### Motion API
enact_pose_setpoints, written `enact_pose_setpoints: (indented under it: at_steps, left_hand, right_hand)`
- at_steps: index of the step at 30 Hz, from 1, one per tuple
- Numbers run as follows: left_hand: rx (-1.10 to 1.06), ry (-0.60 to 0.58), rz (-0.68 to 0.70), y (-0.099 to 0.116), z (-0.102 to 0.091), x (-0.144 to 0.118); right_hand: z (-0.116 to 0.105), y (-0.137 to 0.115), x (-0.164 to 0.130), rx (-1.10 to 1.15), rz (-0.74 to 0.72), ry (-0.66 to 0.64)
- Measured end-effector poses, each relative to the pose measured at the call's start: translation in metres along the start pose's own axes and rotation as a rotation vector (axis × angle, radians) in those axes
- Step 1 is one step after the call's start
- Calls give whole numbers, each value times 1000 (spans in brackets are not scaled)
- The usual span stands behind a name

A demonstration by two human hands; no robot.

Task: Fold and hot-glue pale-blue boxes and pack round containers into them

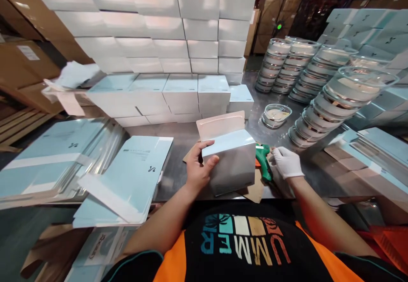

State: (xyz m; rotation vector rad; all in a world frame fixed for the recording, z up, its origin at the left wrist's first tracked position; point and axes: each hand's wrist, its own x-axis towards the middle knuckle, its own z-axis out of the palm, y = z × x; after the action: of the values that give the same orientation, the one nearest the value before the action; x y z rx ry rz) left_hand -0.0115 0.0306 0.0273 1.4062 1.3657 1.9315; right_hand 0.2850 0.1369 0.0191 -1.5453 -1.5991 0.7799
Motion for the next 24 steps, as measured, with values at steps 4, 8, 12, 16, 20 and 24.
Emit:
enact_pose_setpoints:
  at_steps: [4, 8, 12, 16, 20, 24]
  left_hand:
    - [0, -74, 70, -3, 4, 0]
    - [61, -183, 191, -9, 3, -2]
    - [98, -235, 235, -11, -4, 1]
    - [37, -288, 268, -12, -6, 8]
    - [-191, -139, 333, -18, 3, 13]
    - [-224, -136, 421, -21, 3, 20]
  right_hand:
    - [8, -46, -8, 278, -135, -124]
    - [26, -93, -20, 397, -274, -367]
    - [33, -96, -20, 345, -327, -389]
    - [30, -75, -8, 357, -489, -389]
    - [26, -62, 0, 280, -803, -408]
    - [21, -61, -3, 285, -924, -477]
